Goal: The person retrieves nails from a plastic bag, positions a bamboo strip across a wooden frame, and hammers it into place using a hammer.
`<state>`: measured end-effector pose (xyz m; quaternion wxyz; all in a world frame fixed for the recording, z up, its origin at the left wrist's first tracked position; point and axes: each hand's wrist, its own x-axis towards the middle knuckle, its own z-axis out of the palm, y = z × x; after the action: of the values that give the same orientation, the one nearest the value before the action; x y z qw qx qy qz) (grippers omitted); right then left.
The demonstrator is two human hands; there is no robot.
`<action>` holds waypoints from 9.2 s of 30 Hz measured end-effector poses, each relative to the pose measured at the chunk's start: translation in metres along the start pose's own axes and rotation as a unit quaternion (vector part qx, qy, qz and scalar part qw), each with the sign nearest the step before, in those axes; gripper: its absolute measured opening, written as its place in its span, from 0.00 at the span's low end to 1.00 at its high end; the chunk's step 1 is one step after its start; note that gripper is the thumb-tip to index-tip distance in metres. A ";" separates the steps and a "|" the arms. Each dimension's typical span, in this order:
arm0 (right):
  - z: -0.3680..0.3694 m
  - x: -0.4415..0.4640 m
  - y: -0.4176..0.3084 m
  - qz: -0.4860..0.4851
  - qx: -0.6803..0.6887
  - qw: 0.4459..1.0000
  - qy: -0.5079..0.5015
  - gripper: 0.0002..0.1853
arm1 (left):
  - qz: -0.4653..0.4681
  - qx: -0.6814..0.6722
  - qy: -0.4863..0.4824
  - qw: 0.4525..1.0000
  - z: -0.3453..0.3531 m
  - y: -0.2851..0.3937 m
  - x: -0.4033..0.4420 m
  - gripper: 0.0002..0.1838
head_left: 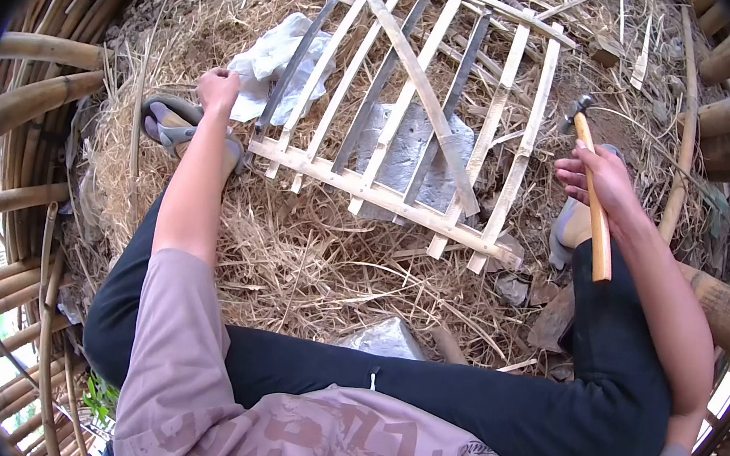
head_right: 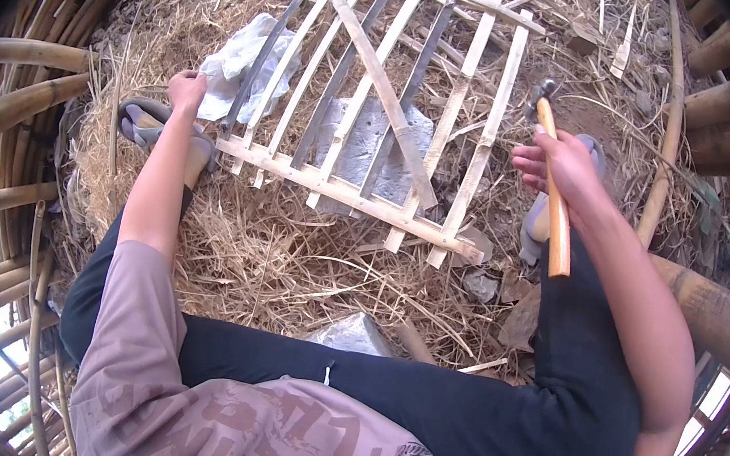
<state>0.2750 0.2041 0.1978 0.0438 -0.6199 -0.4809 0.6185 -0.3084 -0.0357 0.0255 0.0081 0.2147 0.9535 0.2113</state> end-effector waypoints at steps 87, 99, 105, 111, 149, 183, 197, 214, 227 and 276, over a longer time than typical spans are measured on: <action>-0.019 0.006 0.030 0.017 0.002 1.000 0.014 0.20 | -0.024 -0.566 -0.244 0.787 0.024 0.241 -0.298 0.09; -0.028 0.006 0.033 0.012 0.012 1.000 0.008 0.23 | -0.033 -0.561 -0.242 0.791 0.023 0.233 -0.300 0.08; -0.028 0.002 0.030 0.001 0.005 1.000 0.011 0.20 | -0.026 -0.555 -0.243 0.795 0.024 0.229 -0.296 0.09; -0.028 0.003 0.029 0.009 0.009 1.000 0.010 0.23 | -0.034 -0.544 -0.243 0.802 0.018 0.232 -0.294 0.09; -0.038 -0.029 -0.007 -0.126 -0.146 0.980 0.057 0.17 | 0.064 -0.486 -0.036 0.871 0.006 0.237 -0.269 0.05; 0.107 0.040 0.128 -0.171 0.017 0.959 0.225 0.12 | 0.085 -0.418 -0.058 0.903 0.057 0.190 -0.190 0.08; 0.113 0.039 0.128 -0.166 0.148 0.955 0.197 0.14 | 0.065 -0.288 0.018 0.955 0.059 0.193 -0.197 0.06; 0.113 0.046 0.135 -0.159 0.151 0.955 0.202 0.14 | -0.089 -0.590 -0.150 0.789 0.084 0.165 -0.172 0.08; 0.124 0.038 0.126 -0.129 0.161 0.965 0.162 0.16 | -0.087 -0.615 -0.133 0.772 0.070 0.159 -0.161 0.10; 0.167 0.009 0.141 -0.257 -0.207 0.895 0.299 0.41 | 0.157 -0.410 -0.191 0.878 0.042 0.195 -0.342 0.08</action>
<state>0.2141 0.0445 0.0609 0.2142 -0.6253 -0.7048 0.2577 0.0862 -0.0006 0.0411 0.2443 0.3751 0.7150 0.5370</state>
